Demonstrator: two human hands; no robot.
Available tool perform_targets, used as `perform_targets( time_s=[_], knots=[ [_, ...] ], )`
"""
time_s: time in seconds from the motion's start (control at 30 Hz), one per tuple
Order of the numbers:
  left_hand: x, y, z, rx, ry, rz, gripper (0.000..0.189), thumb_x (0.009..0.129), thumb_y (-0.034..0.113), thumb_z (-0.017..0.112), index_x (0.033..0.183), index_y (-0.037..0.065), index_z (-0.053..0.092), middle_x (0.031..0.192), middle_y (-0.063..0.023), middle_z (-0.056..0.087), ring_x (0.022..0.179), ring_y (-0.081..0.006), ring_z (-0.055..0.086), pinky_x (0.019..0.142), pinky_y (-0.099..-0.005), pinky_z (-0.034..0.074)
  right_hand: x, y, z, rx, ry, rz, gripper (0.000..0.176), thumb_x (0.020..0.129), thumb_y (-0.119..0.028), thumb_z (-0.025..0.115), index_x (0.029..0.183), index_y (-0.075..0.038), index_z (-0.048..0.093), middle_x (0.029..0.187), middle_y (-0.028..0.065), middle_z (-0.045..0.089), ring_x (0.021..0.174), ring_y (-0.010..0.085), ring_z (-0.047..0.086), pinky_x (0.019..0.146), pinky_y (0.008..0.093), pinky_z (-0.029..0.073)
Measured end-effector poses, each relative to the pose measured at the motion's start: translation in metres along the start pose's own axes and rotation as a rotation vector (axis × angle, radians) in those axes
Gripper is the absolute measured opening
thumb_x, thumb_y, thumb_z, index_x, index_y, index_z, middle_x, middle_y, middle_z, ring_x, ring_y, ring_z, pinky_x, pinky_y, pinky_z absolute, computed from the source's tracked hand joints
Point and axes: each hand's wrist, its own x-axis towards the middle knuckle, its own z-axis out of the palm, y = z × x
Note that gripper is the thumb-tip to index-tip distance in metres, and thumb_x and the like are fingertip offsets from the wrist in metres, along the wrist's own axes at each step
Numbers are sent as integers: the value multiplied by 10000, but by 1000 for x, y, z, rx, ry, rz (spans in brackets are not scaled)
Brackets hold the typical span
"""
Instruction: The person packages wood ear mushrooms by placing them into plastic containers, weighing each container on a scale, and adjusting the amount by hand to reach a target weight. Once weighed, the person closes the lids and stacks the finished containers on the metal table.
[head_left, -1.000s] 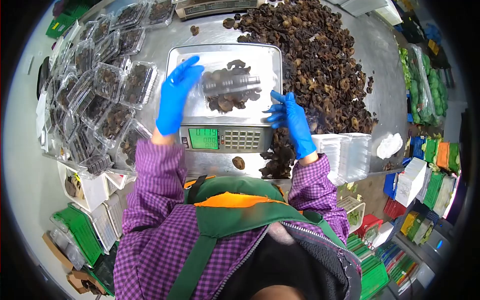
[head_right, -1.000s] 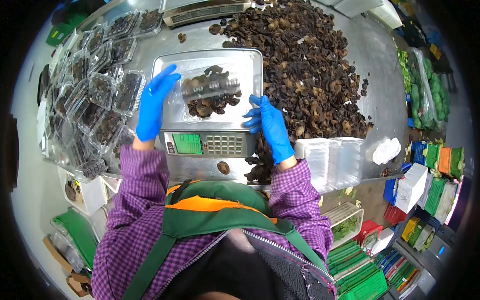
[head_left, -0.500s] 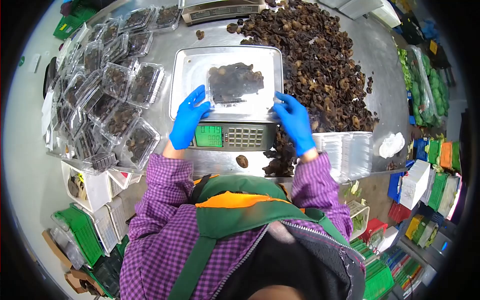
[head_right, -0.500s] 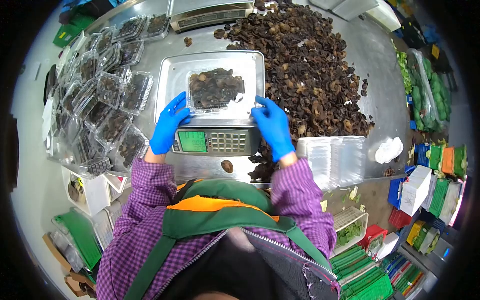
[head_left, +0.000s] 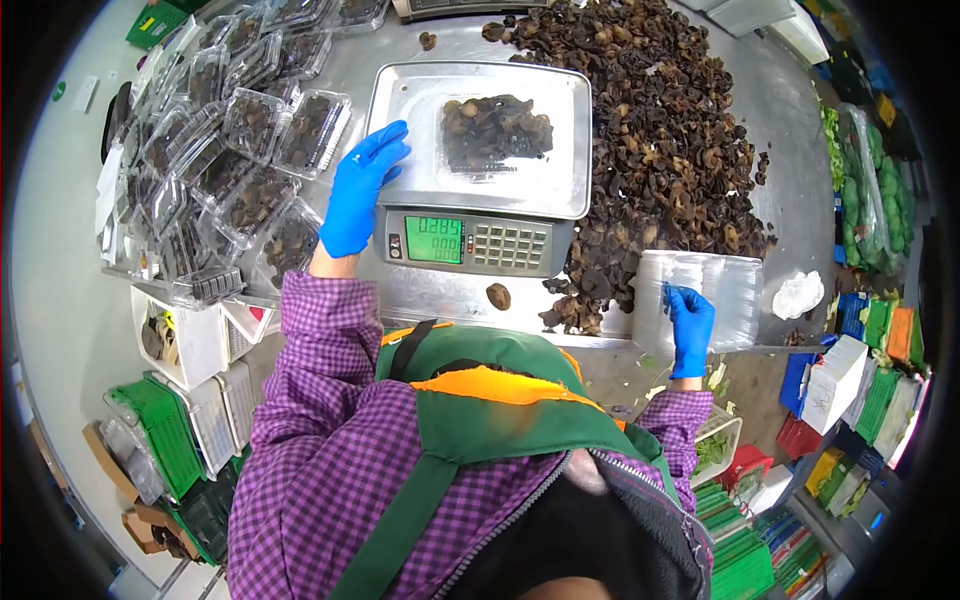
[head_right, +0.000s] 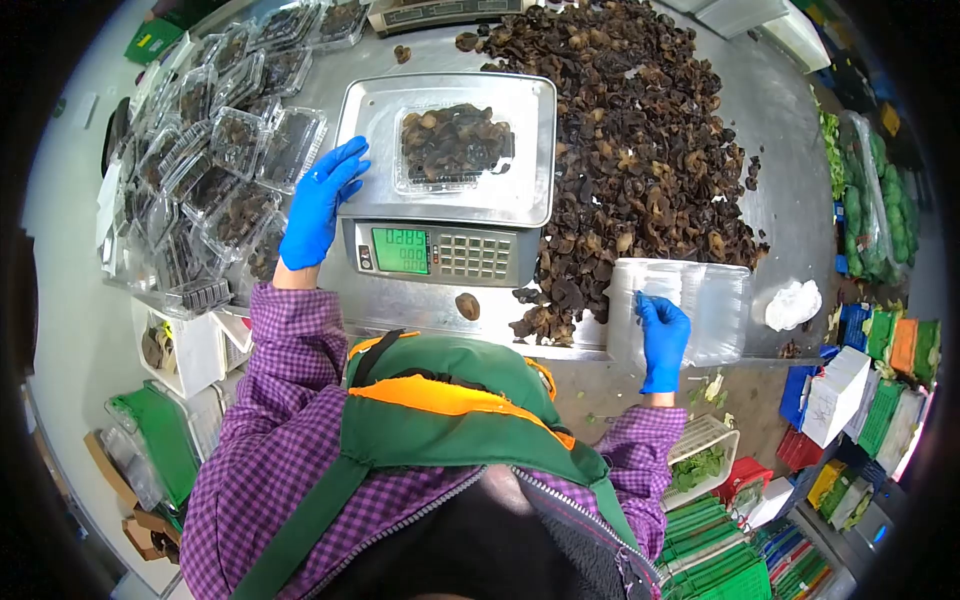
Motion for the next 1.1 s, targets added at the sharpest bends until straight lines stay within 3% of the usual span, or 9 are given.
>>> perform_targets(
  time_s=[0.33, 0.47, 0.6, 0.7, 0.8, 0.87, 0.97, 1.07, 1.1],
  knots=[
    [58, -1, 15, 75, -59, 62, 513, 912, 295, 598, 1352, 51, 503, 1312, -61, 558, 1174, -169, 537, 987, -337, 392, -67, -130, -45, 54, 414, -306, 103, 887, -27, 631, 966, 8, 687, 887, 50, 694, 786, 84, 597, 714, 230, 476],
    [123, -41, 33, 428, -4, 170, 509, 868, 291, 686, 1275, 11, 560, 1226, -96, 602, 1058, -130, 561, 913, -307, 437, -53, -171, 9, -145, 287, -657, 131, 847, 28, 656, 971, -2, 686, 961, 60, 686, 844, 108, 603, 764, 249, 477],
    [107, 4, 32, 130, -407, -63, 291, 810, 147, 732, 1023, -41, 671, 1027, -96, 682, 935, -147, 621, 884, -277, 456, -34, -199, 73, -98, 113, -788, 200, 806, 41, 664, 994, -21, 695, 902, 67, 664, 787, 140, 604, 724, 263, 483],
    [98, 6, 19, -139, -248, 104, 180, 792, 139, 717, 895, -8, 710, 861, -69, 697, 825, -153, 637, 805, -280, 474, -22, -214, 102, -67, -8, -842, 205, 804, 16, 674, 1002, -32, 696, 894, 75, 654, 765, 152, 609, 711, 267, 490],
    [115, 15, -29, -241, -176, 130, 238, 863, 137, 634, 1023, -37, 663, 1026, -125, 681, 939, -202, 635, 905, -306, 458, -11, -219, 119, -100, -80, -874, 184, 787, -9, 708, 966, -51, 700, 861, 83, 680, 758, 193, 647, 688, 290, 508],
    [132, 38, -54, -565, -66, 51, 235, 914, 160, 577, 1044, -19, 653, 995, -125, 685, 898, -223, 644, 845, -333, 508, -3, -228, 127, -115, -84, -932, 191, 768, -15, 724, 952, -63, 703, 850, 83, 686, 757, 214, 658, 677, 302, 513],
    [204, 68, -97, -782, 142, 235, 282, 937, 213, 579, 1127, 7, 614, 998, -130, 677, 889, -218, 641, 829, -393, 515, 9, -237, 136, -185, -145, -1004, 207, 762, -68, 745, 961, -110, 710, 854, 58, 677, 747, 230, 647, 660, 318, 512],
    [261, 125, -110, -1200, 39, 320, 383, 926, 313, 602, 1173, 20, 587, 987, -145, 663, 872, -242, 625, 836, -448, 503, 20, -245, 150, -312, -185, -1078, 236, 765, -115, 751, 994, -150, 708, 839, 44, 658, 712, 232, 630, 627, 328, 502],
    [265, 149, -99, -1119, 246, 239, 457, 911, 370, 612, 1205, 22, 565, 1048, -156, 645, 930, -267, 617, 861, -471, 493, 23, -246, 155, -319, -188, -1110, 263, 761, -159, 756, 1017, -179, 705, 829, 34, 645, 691, 227, 617, 592, 337, 490]
  ],
)
